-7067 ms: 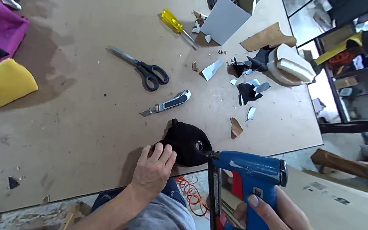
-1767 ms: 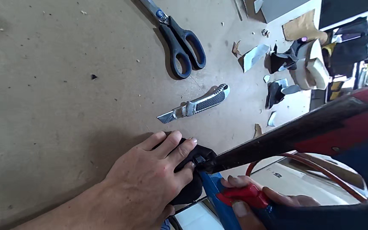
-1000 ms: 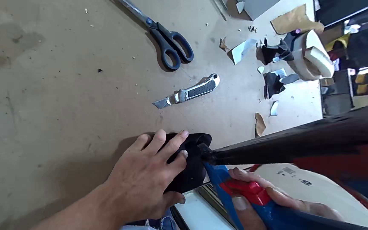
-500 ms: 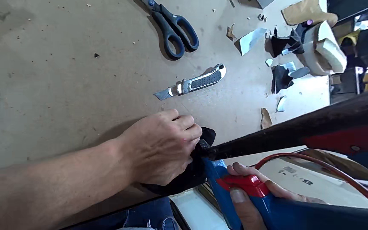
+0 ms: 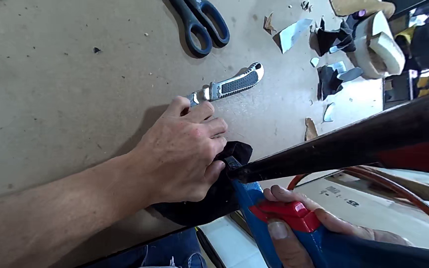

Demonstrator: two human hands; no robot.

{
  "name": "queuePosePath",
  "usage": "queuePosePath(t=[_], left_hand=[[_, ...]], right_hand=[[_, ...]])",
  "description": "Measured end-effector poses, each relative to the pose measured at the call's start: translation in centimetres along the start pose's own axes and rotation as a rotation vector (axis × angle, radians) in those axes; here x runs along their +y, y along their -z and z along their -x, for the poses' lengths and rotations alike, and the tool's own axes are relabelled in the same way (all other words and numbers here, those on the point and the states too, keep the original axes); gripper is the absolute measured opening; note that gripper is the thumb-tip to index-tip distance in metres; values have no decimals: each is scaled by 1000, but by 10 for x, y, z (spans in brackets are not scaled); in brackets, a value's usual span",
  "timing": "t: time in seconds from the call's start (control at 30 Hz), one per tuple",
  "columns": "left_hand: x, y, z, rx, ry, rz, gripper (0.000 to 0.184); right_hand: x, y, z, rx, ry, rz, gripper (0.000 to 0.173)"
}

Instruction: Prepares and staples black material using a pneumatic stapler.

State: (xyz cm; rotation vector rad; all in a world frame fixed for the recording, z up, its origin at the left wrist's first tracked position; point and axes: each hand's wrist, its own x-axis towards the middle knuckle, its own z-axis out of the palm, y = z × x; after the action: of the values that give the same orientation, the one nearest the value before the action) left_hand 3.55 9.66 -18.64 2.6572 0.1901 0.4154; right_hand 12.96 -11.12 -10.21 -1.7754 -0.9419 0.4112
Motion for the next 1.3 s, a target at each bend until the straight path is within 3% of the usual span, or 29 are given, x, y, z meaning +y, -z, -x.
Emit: queuePosePath(t=[0.33, 0.57, 1.03, 1.17, 1.3], left_hand=[[-1, -3, 4, 64, 40, 52, 46], [-3, -5, 2, 73, -3, 115, 36], [-3, -3, -2, 62, 3, 132, 33], [-3, -3, 1, 69, 20, 113, 38], [0, 0, 2, 90, 14, 70, 45]], right_hand=[[1, -8, -10, 34, -21, 80, 33], [8, -4, -10, -25, 38, 47, 36], [6, -2, -16, -98, 19, 33, 34], [14, 3, -4, -37, 62, -25, 37], [18, 36, 9, 100, 76, 36, 39]])
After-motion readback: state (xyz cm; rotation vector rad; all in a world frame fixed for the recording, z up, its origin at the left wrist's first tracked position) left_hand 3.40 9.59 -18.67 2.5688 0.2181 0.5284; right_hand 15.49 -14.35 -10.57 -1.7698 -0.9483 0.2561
